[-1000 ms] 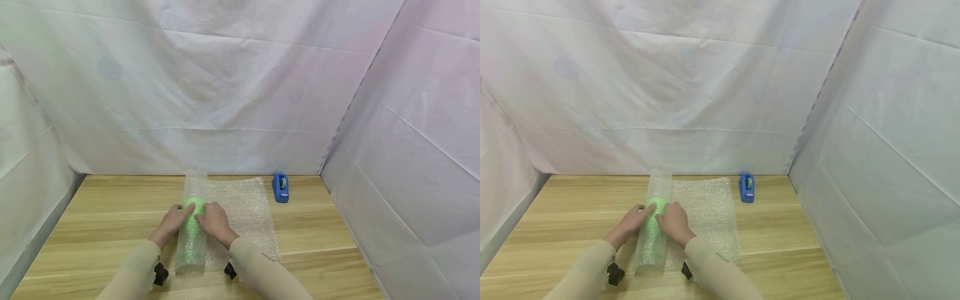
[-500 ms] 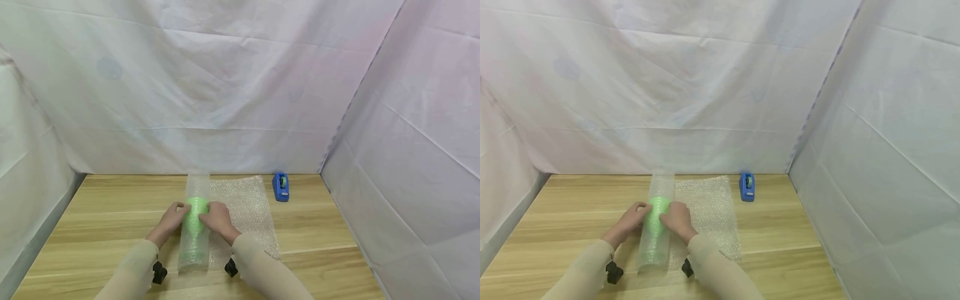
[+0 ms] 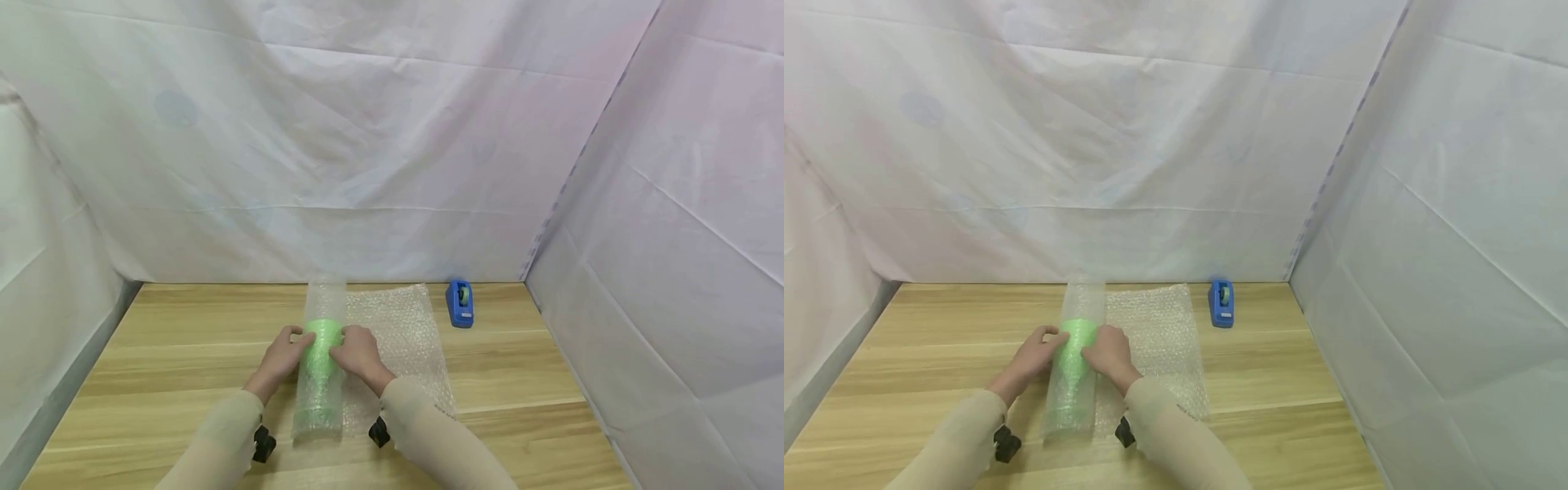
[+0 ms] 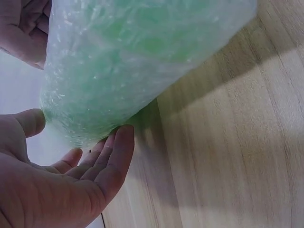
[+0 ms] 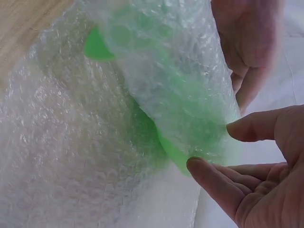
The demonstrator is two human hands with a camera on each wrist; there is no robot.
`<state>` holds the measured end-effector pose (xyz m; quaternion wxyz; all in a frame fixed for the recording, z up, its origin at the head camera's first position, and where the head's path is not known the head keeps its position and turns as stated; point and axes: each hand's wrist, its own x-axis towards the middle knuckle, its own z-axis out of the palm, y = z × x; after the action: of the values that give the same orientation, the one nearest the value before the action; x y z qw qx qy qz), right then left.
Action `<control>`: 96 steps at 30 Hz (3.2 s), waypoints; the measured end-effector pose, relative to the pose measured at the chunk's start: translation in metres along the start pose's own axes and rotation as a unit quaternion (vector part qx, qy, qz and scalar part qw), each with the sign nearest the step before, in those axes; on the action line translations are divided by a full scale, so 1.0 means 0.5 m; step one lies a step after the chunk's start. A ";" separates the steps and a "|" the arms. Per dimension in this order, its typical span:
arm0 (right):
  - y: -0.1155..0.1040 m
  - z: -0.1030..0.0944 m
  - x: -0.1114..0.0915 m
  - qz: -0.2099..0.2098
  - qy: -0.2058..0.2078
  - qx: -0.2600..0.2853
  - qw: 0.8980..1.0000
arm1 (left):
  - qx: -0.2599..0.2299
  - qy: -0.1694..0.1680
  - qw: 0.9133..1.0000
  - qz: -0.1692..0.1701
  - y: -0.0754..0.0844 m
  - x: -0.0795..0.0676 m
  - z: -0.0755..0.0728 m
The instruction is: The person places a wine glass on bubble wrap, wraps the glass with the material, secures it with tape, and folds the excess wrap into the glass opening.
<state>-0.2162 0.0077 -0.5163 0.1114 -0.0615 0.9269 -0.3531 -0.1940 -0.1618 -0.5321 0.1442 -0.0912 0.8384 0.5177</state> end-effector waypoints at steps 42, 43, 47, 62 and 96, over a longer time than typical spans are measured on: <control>0.080 -0.016 0.036 0.057 -0.093 0.154 0.982 | -0.006 -0.031 0.999 0.006 -0.002 0.012 0.029; 0.082 -0.016 0.036 0.057 -0.097 0.164 0.980 | -0.008 -0.031 0.999 0.007 -0.002 0.012 0.030; 0.084 -0.013 0.036 0.055 -0.104 0.176 0.977 | -0.009 -0.027 1.000 0.005 -0.004 0.013 0.031; 0.083 -0.008 0.036 0.071 -0.088 0.185 0.976 | 0.009 -0.026 1.000 0.008 0.003 0.018 0.031; 0.127 0.035 0.048 0.039 -0.144 0.320 0.936 | 0.006 -0.010 1.000 0.000 -0.007 0.025 0.040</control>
<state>-0.2375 0.0389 -0.5754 0.2710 -0.0365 0.7404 -0.6140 -0.2018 -0.1452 -0.5477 0.1532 -0.0849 0.8401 0.5134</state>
